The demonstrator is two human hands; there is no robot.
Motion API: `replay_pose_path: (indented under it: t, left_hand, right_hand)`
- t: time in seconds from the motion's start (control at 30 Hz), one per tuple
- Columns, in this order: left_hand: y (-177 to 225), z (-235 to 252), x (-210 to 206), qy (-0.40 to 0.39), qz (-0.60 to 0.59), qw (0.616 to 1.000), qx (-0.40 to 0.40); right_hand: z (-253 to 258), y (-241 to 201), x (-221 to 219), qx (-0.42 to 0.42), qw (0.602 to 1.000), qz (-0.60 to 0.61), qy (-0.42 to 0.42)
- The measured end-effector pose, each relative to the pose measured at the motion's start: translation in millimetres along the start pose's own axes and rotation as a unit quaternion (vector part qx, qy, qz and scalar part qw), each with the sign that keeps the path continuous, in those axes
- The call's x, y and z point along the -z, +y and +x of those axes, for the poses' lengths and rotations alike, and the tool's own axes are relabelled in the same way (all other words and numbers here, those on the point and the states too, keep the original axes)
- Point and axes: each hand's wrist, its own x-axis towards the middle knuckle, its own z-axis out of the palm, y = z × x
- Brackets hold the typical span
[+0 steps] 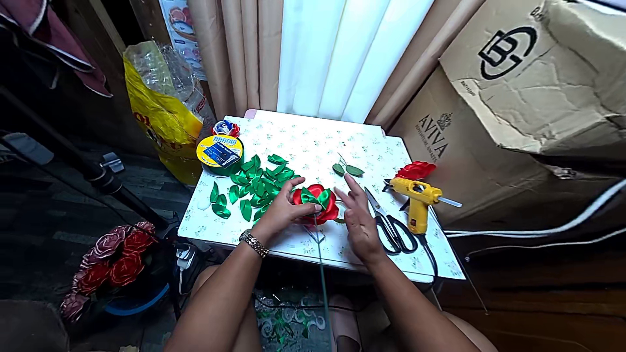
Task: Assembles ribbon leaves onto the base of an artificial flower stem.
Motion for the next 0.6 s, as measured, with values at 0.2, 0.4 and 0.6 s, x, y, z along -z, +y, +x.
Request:
replay_pose_path:
  t: [0.2,0.4,0.6]
  left_hand:
    - [14,-36,86,0.059,-0.045,0.980,-0.183]
    - [19,-62,124,0.127,-0.124,0.937,-0.302]
    - [22,-64,140,0.163,-0.166,0.908,-0.348]
  right_hand:
    - [23,-18,-18,-0.106,0.993,0.054,0.018]
    - [59,-32,-63,-0.069,0.994,-0.060,-0.058]
    - [100,-33,-105,-0.116,0.985,-0.077,-0.100]
